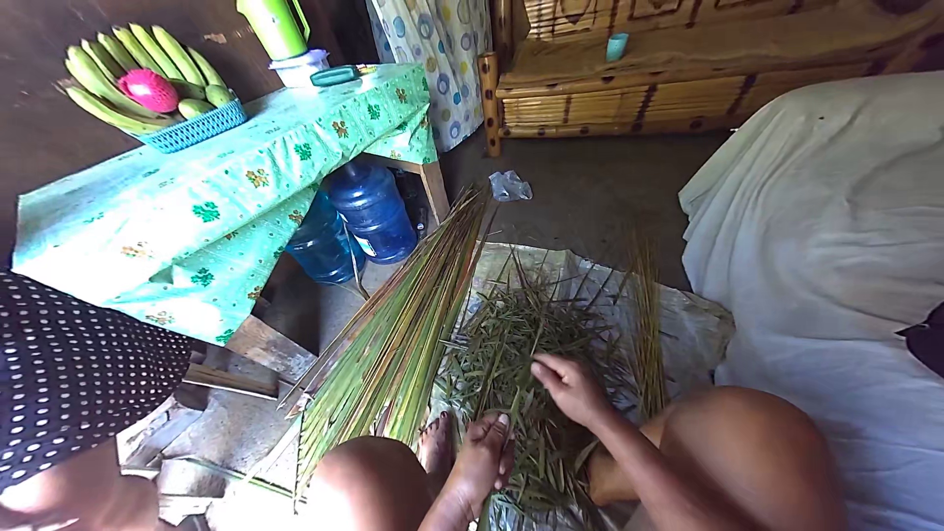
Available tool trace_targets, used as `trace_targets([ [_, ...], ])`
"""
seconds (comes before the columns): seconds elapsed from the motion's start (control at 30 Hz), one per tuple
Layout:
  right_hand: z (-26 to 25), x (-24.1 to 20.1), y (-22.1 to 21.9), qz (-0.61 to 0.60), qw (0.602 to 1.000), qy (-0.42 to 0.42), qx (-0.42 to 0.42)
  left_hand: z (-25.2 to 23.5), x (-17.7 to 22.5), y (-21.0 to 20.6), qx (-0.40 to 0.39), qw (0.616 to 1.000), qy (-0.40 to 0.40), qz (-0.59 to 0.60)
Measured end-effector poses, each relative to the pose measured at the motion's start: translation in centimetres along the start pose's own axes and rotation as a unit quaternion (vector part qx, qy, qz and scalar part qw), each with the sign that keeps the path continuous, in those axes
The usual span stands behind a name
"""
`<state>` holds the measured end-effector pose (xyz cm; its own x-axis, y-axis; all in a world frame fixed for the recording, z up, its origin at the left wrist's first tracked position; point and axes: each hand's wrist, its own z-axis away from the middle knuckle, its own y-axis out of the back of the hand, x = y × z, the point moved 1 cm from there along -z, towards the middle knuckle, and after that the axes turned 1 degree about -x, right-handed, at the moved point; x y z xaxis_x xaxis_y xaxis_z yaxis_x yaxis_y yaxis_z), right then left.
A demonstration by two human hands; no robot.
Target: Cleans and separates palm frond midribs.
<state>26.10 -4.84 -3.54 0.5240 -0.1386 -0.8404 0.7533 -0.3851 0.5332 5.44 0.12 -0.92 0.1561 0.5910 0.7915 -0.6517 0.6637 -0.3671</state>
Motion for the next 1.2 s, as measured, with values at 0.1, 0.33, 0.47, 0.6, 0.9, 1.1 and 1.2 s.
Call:
trace_targets([
  [0.1,-0.8,0.4,0.8,-0.119,0.989,-0.088,0.023,0.2,-0.3,0.3,-0.004,1.0,-0.002,-0.002],
  [0.33,1.9,-2.2,-0.1,-0.281,0.938,-0.135,-0.153,0.6,0.4,-0.8,-0.012,0.997,0.01,-0.081],
  [0.47,0.7,-1.2,0.3,-0.239,0.961,-0.114,-0.074,0.8,-0.4,-0.4,-0.019,0.996,0.001,-0.089],
  [0.6,2.5,-2.7,0.0,-0.116,0.985,-0.016,-0.128,0.8,-0.5,-0.1,0.037,0.998,-0.014,-0.058],
  [0.9,0.3,-0.4,0.8,0.011,0.998,0.01,-0.056,0.6,-1.1,-0.1,0.011,1.0,-0.025,-0.012],
  [1.1,0.4,-0.9,1.9,-0.068,0.992,-0.064,-0.086,0.5,-0.8,-0.3,0.033,0.999,-0.006,-0.005],
  [1.2,2.9,-3.1,0.6,-0.09,0.977,-0.002,-0.194,-0.2,-0.3,-0.3,0.049,0.999,-0.011,0.001],
])
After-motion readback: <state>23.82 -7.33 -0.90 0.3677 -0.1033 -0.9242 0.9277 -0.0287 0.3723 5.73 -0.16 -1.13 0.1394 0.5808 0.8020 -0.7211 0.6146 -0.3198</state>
